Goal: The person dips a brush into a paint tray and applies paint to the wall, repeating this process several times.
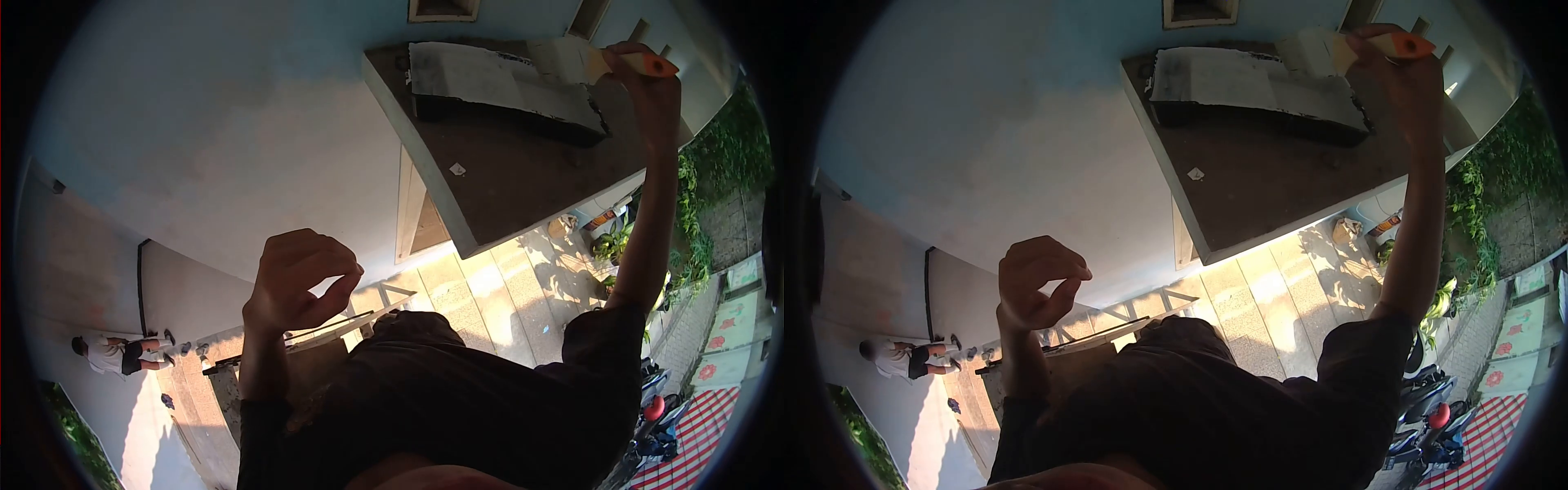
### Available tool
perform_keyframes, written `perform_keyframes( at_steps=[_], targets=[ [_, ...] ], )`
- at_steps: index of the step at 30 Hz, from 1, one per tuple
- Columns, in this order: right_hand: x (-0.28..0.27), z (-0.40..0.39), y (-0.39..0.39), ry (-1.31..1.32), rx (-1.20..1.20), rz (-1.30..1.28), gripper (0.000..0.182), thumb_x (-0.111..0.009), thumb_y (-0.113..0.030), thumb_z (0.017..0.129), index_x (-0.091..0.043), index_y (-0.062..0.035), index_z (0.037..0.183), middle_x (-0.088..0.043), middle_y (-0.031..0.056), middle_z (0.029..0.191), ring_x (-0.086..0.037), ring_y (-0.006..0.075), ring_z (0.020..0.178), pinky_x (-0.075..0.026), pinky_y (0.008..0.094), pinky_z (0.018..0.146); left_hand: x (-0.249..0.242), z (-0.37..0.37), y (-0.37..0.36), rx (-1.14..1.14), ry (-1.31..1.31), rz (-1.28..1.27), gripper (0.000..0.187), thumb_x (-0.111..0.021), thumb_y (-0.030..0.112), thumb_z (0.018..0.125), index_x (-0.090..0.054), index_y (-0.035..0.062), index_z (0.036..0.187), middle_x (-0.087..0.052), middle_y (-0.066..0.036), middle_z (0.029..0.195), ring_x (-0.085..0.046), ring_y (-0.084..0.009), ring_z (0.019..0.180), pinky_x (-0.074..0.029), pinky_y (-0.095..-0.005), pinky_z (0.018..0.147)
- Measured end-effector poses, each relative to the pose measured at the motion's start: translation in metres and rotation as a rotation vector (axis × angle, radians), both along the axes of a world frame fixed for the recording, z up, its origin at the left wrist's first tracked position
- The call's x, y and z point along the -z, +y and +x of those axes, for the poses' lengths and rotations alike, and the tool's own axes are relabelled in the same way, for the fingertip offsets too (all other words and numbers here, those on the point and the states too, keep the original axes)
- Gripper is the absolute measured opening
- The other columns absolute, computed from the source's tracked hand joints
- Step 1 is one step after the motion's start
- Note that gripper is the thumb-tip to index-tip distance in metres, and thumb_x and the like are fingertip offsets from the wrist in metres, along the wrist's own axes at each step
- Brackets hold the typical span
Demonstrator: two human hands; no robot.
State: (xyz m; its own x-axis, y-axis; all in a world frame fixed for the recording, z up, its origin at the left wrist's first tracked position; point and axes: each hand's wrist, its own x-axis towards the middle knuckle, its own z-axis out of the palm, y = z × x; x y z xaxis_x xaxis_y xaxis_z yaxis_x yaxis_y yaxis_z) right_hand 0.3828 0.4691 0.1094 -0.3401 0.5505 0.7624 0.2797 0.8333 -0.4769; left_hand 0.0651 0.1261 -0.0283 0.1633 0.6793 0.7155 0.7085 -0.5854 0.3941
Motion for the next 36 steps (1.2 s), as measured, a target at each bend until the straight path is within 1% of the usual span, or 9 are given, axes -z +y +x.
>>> perform_keyframes(
  at_steps=[2, 4, 7, 10, 23, 25, 31, 33, 36],
  targets=[
    [-0.010, -0.009, 0.037, -0.052, -0.048, -0.026, 0.022, -0.078, -0.019, 0.094, -0.072, -0.0004, 0.104, -0.072, 0.0068, 0.096, -0.071, 0.0129, 0.087, -0.059, 0.0284, 0.077, 0.004, 0.000, 0.002, -0.005, -0.009, -0.028, 0.009, -0.069, 0.000, 0.073, -0.073, 0.0037, 0.080, -0.074, -0.009, 0.074, -0.071, -0.0217, 0.063, -0.056, -0.0306, 0.058],
    [-0.012, -0.012, 0.080, -0.150, -0.154, 0.004, 0.025, -0.075, -0.027, 0.096, -0.071, -0.0034, 0.105, -0.071, 0.0052, 0.093, -0.071, 0.0122, 0.085, -0.059, 0.0294, 0.075, 0.007, 0.000, 0.004, -0.011, -0.019, -0.059, 0.008, -0.069, 0.000, 0.073, -0.073, 0.0038, 0.078, -0.073, -0.009, 0.073, -0.071, -0.0219, 0.064, -0.056, -0.0310, 0.059],
    [-0.021, -0.035, 0.073, -0.180, -0.138, -0.171, 0.014, -0.072, -0.016, 0.096, -0.068, -0.0033, 0.092, -0.068, 0.0051, 0.080, -0.067, 0.0172, 0.069, -0.054, 0.0320, 0.064, 0.009, -0.002, 0.007, -0.007, -0.039, -0.075, 0.007, -0.069, 0.000, 0.073, -0.073, 0.0034, 0.078, -0.073, -0.009, 0.073, -0.072, -0.0226, 0.064, -0.056, -0.0312, 0.059],
    [-0.021, -0.047, 0.087, -0.140, -0.051, -0.242, 0.015, -0.072, -0.018, 0.095, -0.065, -0.0043, 0.093, -0.065, 0.0030, 0.079, -0.066, 0.0143, 0.067, -0.054, 0.0313, 0.062, 0.012, -0.005, 0.009, -0.024, -0.044, -0.093, 0.006, -0.069, 0.001, 0.073, -0.073, 0.0032, 0.078, -0.073, -0.010, 0.073, -0.072, -0.0229, 0.065, -0.056, -0.0313, 0.059],
    [-0.002, -0.058, 0.096, -0.303, -0.095, -0.181, 0.017, -0.073, -0.016, 0.093, -0.062, -0.0030, 0.091, -0.063, 0.0035, 0.077, -0.064, 0.0149, 0.066, -0.053, 0.0329, 0.058, 0.014, -0.015, 0.009, -0.064, -0.047, -0.103, 0.008, -0.068, 0.002, 0.073, -0.073, 0.0038, 0.079, -0.073, -0.011, 0.074, -0.072, -0.0232, 0.065, -0.056, -0.0316, 0.059],
    [0.000, -0.059, 0.091, -0.349, -0.049, -0.309, 0.017, -0.073, -0.016, 0.093, -0.062, -0.0035, 0.092, -0.063, 0.0036, 0.077, -0.064, 0.0148, 0.065, -0.053, 0.0323, 0.059, 0.015, -0.015, 0.009, -0.065, -0.049, -0.107, 0.009, -0.068, 0.001, 0.073, -0.073, 0.0040, 0.079, -0.073, -0.011, 0.074, -0.072, -0.0232, 0.065, -0.056, -0.0317, 0.059],
    [0.002, -0.055, 0.091, -0.278, -0.059, -0.258, 0.017, -0.072, -0.017, 0.094, -0.061, -0.0042, 0.093, -0.063, 0.0035, 0.076, -0.064, 0.0151, 0.065, -0.053, 0.0318, 0.059, 0.017, -0.015, 0.009, -0.061, -0.070, -0.095, 0.008, -0.069, 0.003, 0.074, -0.073, 0.0044, 0.079, -0.073, -0.011, 0.074, -0.072, -0.0232, 0.065, -0.056, -0.0315, 0.059],
    [0.003, -0.052, 0.091, -0.280, -0.049, -0.258, 0.017, -0.072, -0.017, 0.094, -0.061, -0.0040, 0.093, -0.063, 0.0034, 0.076, -0.065, 0.0149, 0.065, -0.054, 0.0320, 0.059, 0.016, -0.015, 0.009, -0.050, -0.048, -0.083, 0.009, -0.073, -0.002, 0.074, -0.070, 0.0058, 0.079, -0.073, -0.006, 0.075, -0.071, -0.0212, 0.065, -0.054, -0.0317, 0.059],
    [0.006, -0.049, 0.095, -0.281, -0.069, -0.287, 0.017, -0.072, -0.018, 0.094, -0.062, -0.0042, 0.092, -0.064, 0.0037, 0.077, -0.065, 0.0147, 0.066, -0.054, 0.0322, 0.060, 0.016, -0.013, 0.008, -0.058, -0.061, -0.095, 0.007, -0.069, 0.003, 0.073, -0.073, 0.0040, 0.079, -0.073, -0.011, 0.073, -0.072, -0.0234, 0.065, -0.056, -0.0314, 0.060]
  ],
)
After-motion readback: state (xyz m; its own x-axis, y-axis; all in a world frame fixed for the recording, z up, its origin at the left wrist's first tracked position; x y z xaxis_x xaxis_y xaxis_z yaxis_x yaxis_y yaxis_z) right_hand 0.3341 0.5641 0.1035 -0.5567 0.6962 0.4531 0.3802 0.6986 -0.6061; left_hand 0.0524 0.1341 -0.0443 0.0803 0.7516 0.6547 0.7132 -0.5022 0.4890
